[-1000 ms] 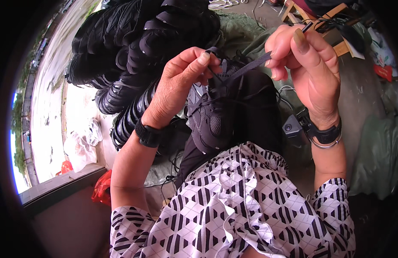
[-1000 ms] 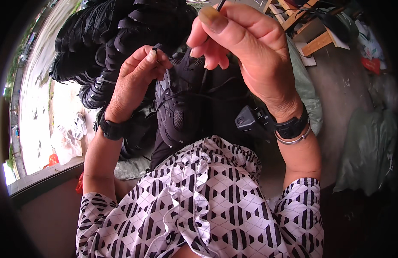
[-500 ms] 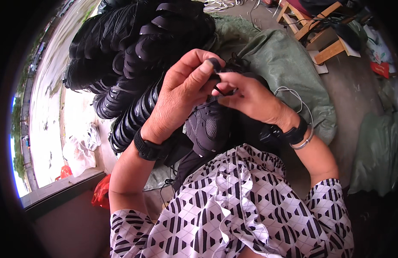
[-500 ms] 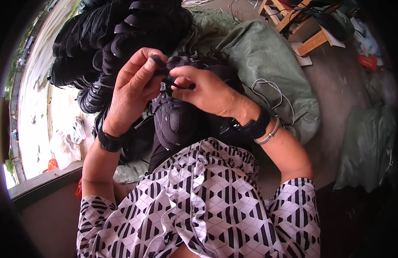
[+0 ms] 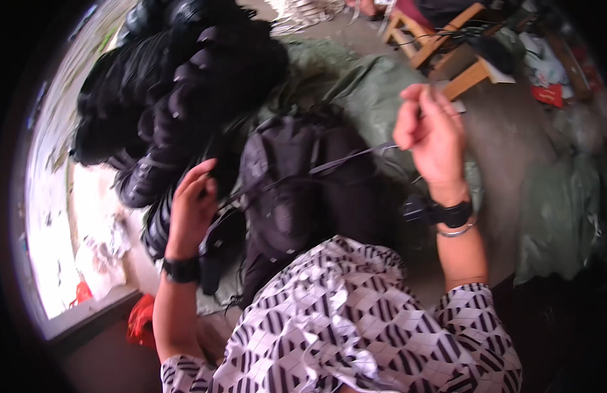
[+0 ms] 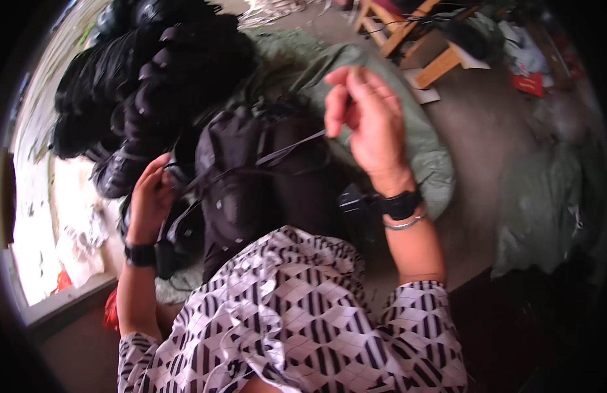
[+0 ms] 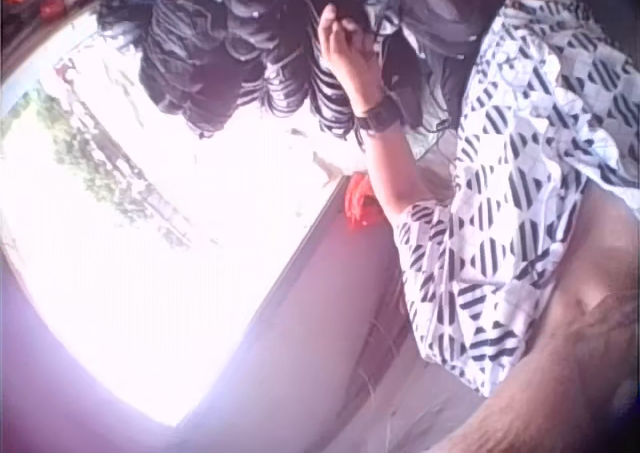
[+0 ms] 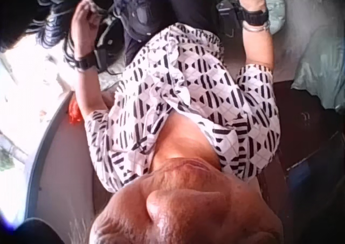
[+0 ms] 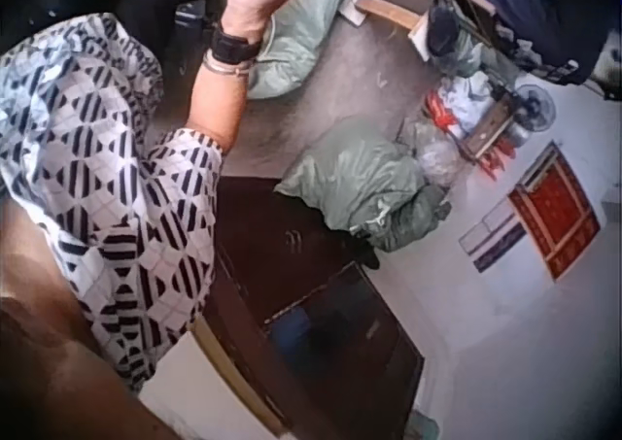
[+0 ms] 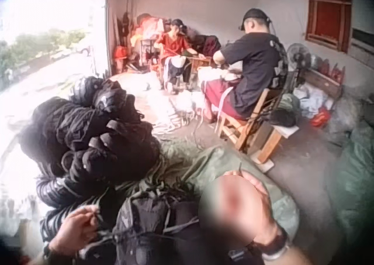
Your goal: The person threads a black shoelace through the eyelets of a black sneaker resting on their lap. They pull the laces tight and adjust the fit repeatedly, working on a single shoe while surrounded by a large pile of similar footwear.
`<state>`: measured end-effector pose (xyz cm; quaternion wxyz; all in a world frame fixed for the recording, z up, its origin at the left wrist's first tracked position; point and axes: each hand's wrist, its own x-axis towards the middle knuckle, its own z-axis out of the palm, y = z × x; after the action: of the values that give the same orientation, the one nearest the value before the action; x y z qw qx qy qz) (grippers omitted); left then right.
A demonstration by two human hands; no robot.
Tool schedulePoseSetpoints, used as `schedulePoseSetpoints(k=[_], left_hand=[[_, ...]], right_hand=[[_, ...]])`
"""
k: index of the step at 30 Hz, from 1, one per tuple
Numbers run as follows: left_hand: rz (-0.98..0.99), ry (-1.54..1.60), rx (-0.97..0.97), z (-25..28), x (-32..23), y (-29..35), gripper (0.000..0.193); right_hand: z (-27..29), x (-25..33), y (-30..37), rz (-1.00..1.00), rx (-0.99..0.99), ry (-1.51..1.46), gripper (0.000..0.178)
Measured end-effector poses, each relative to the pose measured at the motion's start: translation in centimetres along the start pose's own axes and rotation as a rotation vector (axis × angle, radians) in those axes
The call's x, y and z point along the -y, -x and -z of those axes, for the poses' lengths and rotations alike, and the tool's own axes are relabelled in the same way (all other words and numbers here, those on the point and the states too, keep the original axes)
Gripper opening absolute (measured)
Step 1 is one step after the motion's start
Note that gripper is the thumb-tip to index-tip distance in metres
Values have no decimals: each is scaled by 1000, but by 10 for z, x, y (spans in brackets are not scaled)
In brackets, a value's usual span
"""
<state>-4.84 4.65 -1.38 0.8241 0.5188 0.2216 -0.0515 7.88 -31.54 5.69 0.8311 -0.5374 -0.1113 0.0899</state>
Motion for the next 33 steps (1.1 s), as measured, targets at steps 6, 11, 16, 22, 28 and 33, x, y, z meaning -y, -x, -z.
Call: schedulePoseSetpoints(k=[6, 11, 16, 22, 28, 33], left_hand=[[-432, 72, -186, 43, -9, 2, 49], [-479, -56, -360, 48, -8, -7, 54], [-435, 353, 225, 144, 3, -17, 59], [-569, 396, 110, 28, -41, 34, 63], [-691, 314, 187, 72, -26, 29, 57], [-556, 350, -8, 37, -38, 36, 44]], right_hand=[[-6, 2, -1, -134, 158, 222, 26], [-14, 13, 9, -37, 167, 428, 21], [-15, 17, 12, -61, 198, 392, 23], [-18, 2, 12, -21, 231, 386, 21], [-30, 11, 19, -58, 191, 532, 22], [-18, 7, 27, -17, 236, 628, 19]])
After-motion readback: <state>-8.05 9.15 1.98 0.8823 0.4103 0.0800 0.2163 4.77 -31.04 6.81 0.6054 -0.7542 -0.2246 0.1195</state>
